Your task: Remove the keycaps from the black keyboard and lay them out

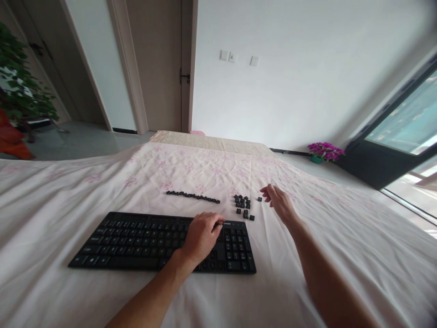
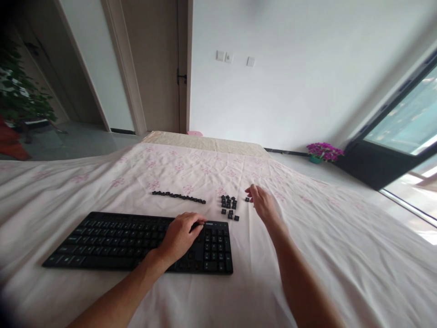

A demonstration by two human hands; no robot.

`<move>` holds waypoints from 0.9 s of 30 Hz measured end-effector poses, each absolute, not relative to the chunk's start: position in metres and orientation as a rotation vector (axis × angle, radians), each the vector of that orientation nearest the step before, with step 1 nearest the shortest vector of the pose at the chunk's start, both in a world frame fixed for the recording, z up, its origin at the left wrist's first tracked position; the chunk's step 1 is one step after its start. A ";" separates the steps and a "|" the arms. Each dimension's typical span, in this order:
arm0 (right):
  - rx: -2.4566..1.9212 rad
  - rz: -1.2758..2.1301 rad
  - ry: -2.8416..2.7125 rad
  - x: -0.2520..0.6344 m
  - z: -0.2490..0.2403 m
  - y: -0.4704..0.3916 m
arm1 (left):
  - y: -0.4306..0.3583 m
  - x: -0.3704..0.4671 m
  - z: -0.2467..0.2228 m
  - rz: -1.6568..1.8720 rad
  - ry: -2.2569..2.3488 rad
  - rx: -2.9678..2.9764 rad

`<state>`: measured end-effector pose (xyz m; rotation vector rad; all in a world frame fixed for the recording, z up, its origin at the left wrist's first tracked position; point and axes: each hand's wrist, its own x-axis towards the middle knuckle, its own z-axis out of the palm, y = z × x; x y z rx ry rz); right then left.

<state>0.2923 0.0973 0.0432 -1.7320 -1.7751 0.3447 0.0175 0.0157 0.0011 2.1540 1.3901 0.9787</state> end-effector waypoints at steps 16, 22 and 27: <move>-1.300 0.890 -1.986 0.215 0.055 0.032 | 0.009 0.033 0.008 0.900 1.443 2.140; -1.226 0.820 -2.012 0.211 0.050 0.026 | 0.007 0.034 0.007 0.919 1.455 2.138; -1.271 0.730 -2.055 0.207 0.043 0.023 | 0.008 0.034 0.004 0.879 1.454 2.184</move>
